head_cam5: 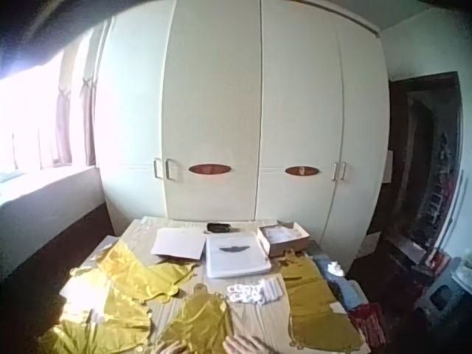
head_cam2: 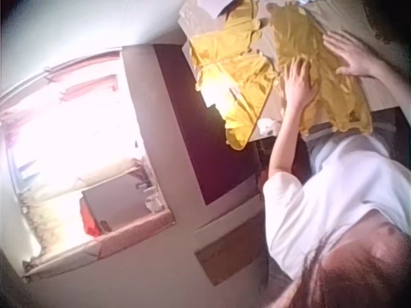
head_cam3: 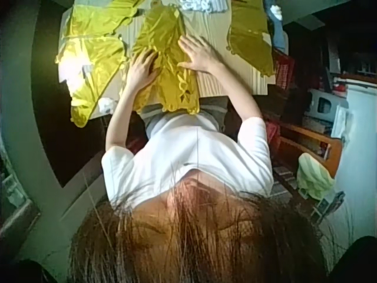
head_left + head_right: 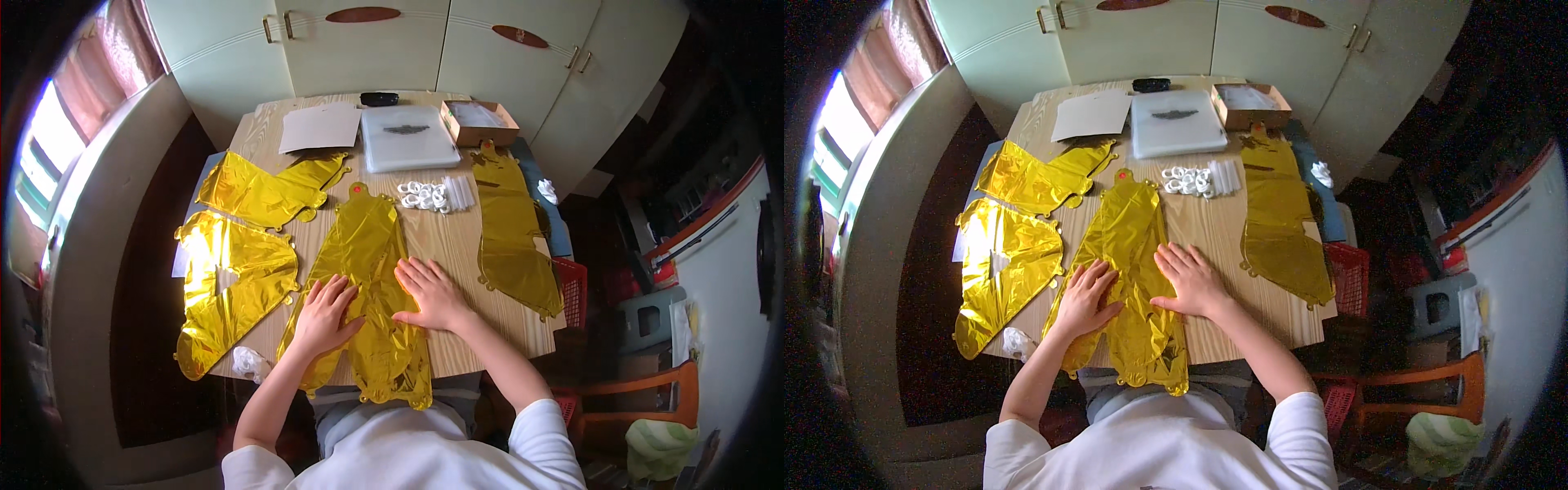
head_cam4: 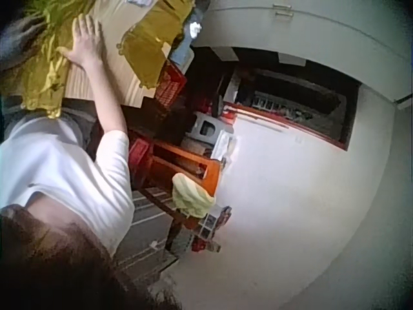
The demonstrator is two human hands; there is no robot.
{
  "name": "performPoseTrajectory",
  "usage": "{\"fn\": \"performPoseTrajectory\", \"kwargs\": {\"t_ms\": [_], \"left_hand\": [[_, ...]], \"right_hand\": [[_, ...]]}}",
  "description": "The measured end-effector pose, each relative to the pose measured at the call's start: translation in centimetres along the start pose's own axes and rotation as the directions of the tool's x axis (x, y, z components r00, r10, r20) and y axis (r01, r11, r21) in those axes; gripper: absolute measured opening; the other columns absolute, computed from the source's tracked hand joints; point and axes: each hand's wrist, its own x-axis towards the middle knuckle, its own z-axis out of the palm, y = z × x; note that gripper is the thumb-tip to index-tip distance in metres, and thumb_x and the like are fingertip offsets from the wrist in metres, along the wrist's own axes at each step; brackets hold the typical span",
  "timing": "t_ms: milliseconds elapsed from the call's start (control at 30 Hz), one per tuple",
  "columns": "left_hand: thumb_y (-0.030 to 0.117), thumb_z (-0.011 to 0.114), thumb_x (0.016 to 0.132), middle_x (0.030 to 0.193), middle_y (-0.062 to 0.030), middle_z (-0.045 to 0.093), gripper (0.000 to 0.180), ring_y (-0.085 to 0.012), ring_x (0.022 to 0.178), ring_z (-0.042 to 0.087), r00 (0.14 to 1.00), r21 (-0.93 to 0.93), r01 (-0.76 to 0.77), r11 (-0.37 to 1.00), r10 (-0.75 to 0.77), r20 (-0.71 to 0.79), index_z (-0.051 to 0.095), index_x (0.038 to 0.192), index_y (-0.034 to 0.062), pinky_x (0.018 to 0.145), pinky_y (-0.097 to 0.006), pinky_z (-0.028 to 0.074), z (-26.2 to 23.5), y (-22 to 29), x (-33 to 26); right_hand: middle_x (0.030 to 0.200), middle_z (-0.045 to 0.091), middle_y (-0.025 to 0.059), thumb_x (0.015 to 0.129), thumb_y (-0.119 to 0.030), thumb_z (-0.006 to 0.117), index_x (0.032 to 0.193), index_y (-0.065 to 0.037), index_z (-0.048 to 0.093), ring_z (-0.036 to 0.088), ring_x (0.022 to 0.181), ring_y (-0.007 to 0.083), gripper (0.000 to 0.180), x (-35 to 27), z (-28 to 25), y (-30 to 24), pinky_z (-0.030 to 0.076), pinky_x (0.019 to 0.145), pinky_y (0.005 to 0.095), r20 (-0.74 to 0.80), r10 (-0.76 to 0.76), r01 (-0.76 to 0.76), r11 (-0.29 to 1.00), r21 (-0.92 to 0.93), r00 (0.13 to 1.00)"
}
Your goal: Folding gold foil balloons and placing them onto cardboard inserts for packaging.
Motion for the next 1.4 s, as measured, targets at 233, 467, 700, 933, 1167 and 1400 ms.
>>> {"fn": "performPoseTrajectory", "kwargs": {"t_ms": [233,467,700,933,1167,1400], "left_hand": [[0.045,0.067,0.084,0.143,-0.0167,0.043,0.068,-0.0346,0.139,0.034,0.999,0.030,-0.029,0.999,0.028,0.038,0.047,0.138,0.0083,0.115,-0.051,0.024,-0.5,0.4,0.1],[0.038,0.059,0.092,0.141,-0.0133,0.048,0.054,-0.0336,0.138,0.036,0.981,-0.074,-0.168,0.983,0.175,0.089,0.050,0.134,0.0066,0.112,-0.050,0.030,0.1,1.7,2.6],[0.032,0.047,0.096,0.141,-0.0129,0.051,0.047,-0.0288,0.130,0.046,0.970,-0.143,-0.190,0.971,0.208,0.128,0.050,0.136,0.0071,0.104,-0.045,0.034,2.0,2.9,9.3],[0.029,0.053,0.092,0.141,-0.0021,0.052,0.050,-0.0240,0.114,0.053,0.971,0.123,-0.214,0.969,0.197,0.137,0.050,0.138,0.0108,0.094,-0.040,0.040,2.9,1.6,12.0],[0.039,0.049,0.095,0.148,-0.0002,0.046,0.056,-0.0241,0.116,0.050,0.977,0.219,-0.183,0.959,0.152,0.148,0.046,0.143,0.0106,0.099,-0.039,0.037,3.2,0.5,14.2],[0.064,0.050,0.088,0.152,-0.0035,0.039,0.081,-0.0262,0.121,0.048,0.980,0.302,-0.191,0.934,0.164,0.113,0.040,0.146,0.0079,0.100,-0.039,0.037,3.6,0.3,14.6]], "right_hand": [[0.161,0.017,0.0086,0.078,-0.086,0.035,0.154,-0.008,0.018,0.013,0.149,0.0239,0.111,0.0,0.2,0.2,0.005,0.122,0.0435,0.026,0.003,-0.002,1.000,-0.031,1.000],[0.161,0.017,0.0088,0.074,-0.086,0.044,0.154,-0.008,0.020,0.011,0.149,0.0237,0.113,0.2,0.0,-0.1,0.005,0.121,0.0438,0.045,-0.002,0.005,0.998,-0.069,0.999],[0.158,0.021,0.0155,0.068,-0.077,0.062,0.151,-0.007,0.027,0.012,0.149,0.0268,0.114,0.3,-1.6,-0.4,0.007,0.122,0.0451,0.143,0.046,-0.050,0.998,0.030,0.989],[0.157,0.022,0.0177,0.068,-0.082,0.057,0.151,-0.004,0.024,0.012,0.148,0.0291,0.118,0.4,-1.3,-0.4,0.005,0.121,0.0461,0.107,0.028,-0.031,0.999,0.025,0.994],[0.156,0.025,0.0173,0.072,-0.081,0.053,0.151,-0.003,0.026,0.013,0.148,0.0303,0.114,0.2,-1.5,-0.5,0.004,0.121,0.0479,0.115,0.017,-0.018,1.000,0.005,0.993],[0.157,0.024,0.0141,0.079,-0.076,0.052,0.151,-0.004,0.026,0.011,0.149,0.0307,0.105,-1.9,-1.4,-0.8,0.005,0.120,0.0503,0.103,-0.061,0.059,0.998,0.018,0.993]]}}
